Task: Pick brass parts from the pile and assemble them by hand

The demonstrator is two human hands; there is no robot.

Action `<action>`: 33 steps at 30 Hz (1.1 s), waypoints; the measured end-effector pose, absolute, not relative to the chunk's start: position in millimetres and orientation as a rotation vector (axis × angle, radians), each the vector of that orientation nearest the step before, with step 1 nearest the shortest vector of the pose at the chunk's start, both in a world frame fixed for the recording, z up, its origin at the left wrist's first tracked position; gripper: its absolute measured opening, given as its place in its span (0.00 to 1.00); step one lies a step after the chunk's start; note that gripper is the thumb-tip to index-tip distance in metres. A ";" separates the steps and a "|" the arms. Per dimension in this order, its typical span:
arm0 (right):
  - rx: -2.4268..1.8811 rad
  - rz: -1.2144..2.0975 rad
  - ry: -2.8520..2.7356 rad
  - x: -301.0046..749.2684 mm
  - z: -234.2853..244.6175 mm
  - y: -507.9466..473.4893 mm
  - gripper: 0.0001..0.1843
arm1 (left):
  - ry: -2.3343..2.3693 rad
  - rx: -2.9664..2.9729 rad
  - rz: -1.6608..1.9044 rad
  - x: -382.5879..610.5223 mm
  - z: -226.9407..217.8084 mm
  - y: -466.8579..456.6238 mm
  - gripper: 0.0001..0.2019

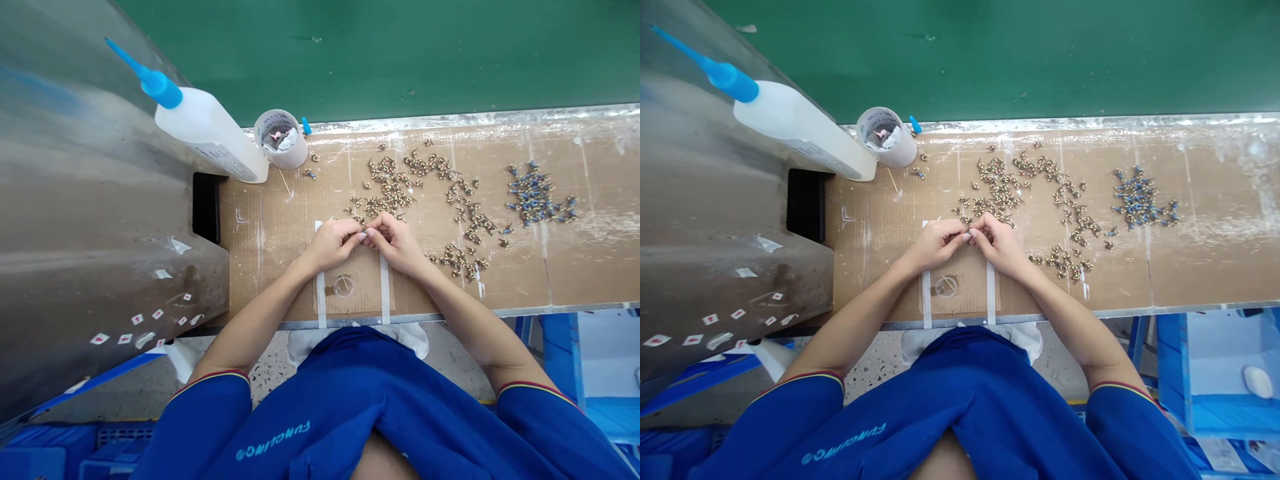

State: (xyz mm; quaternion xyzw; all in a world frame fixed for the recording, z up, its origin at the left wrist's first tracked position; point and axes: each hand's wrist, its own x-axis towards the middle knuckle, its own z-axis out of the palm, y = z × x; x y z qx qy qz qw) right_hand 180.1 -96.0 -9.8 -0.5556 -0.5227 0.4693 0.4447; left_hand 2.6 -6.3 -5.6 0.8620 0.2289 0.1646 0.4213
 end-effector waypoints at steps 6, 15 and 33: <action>-1.374 1.181 -1.292 180.9 -10.5 -96.1 0.23 | 0.598 2.183 0.381 3.2 -6.6 -7.2 0.15; -1.392 1.158 -1.302 180.3 -9.6 -96.1 0.25 | 0.591 2.183 0.389 2.6 -6.4 -6.8 0.15; -1.401 1.173 -1.287 180.2 -8.6 -96.1 0.25 | 0.596 2.194 0.365 2.8 -5.1 -6.6 0.15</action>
